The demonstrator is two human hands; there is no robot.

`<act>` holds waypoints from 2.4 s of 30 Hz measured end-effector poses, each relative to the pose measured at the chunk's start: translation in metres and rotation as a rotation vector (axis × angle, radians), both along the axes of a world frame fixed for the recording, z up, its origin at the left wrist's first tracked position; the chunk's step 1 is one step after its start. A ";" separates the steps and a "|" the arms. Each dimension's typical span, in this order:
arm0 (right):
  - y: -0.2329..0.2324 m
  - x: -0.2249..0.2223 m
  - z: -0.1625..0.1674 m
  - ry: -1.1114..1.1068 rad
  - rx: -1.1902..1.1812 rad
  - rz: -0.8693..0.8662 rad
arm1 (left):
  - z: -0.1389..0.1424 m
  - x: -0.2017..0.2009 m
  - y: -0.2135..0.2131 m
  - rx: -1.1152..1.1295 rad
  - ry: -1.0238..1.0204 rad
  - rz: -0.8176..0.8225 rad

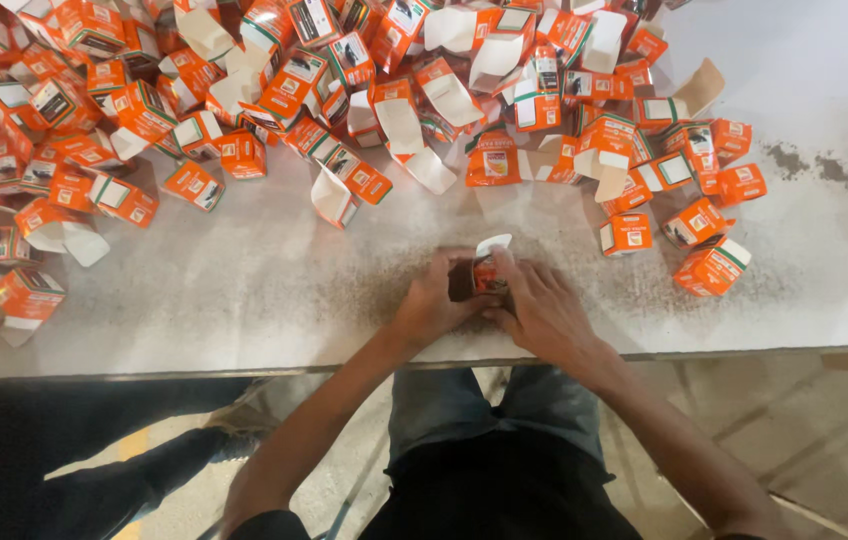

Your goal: The person stands at a table covered with many small orange product boxes and folds closed the flaps of each box, some containing blister-packed items, then pushes the finished boxes back onto the pile. They pick up open boxes one at a time, press the flaps shut by hand, and set them aside.

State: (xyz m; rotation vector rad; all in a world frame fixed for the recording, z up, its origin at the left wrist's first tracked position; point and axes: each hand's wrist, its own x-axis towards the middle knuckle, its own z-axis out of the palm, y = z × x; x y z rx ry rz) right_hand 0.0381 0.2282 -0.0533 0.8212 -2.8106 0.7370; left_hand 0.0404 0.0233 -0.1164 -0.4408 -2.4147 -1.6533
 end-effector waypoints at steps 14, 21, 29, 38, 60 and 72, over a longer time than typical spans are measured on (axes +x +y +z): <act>0.000 -0.001 -0.019 0.141 -0.307 0.009 | 0.037 -0.004 -0.011 -0.224 0.263 -0.175; 0.004 -0.005 -0.020 0.126 -0.418 0.075 | 0.054 -0.007 -0.015 -0.313 0.381 -0.189; 0.008 -0.006 -0.016 0.168 -0.470 0.151 | 0.035 -0.015 -0.014 -0.040 0.369 -0.225; 0.007 -0.005 -0.013 0.101 -0.487 0.089 | 0.047 -0.015 -0.013 -0.097 0.458 -0.279; 0.006 0.000 -0.019 0.133 -0.418 0.142 | 0.048 -0.011 -0.019 -0.188 0.405 -0.291; 0.008 0.001 -0.024 0.121 -0.483 0.069 | 0.037 -0.001 -0.011 -0.203 0.395 -0.190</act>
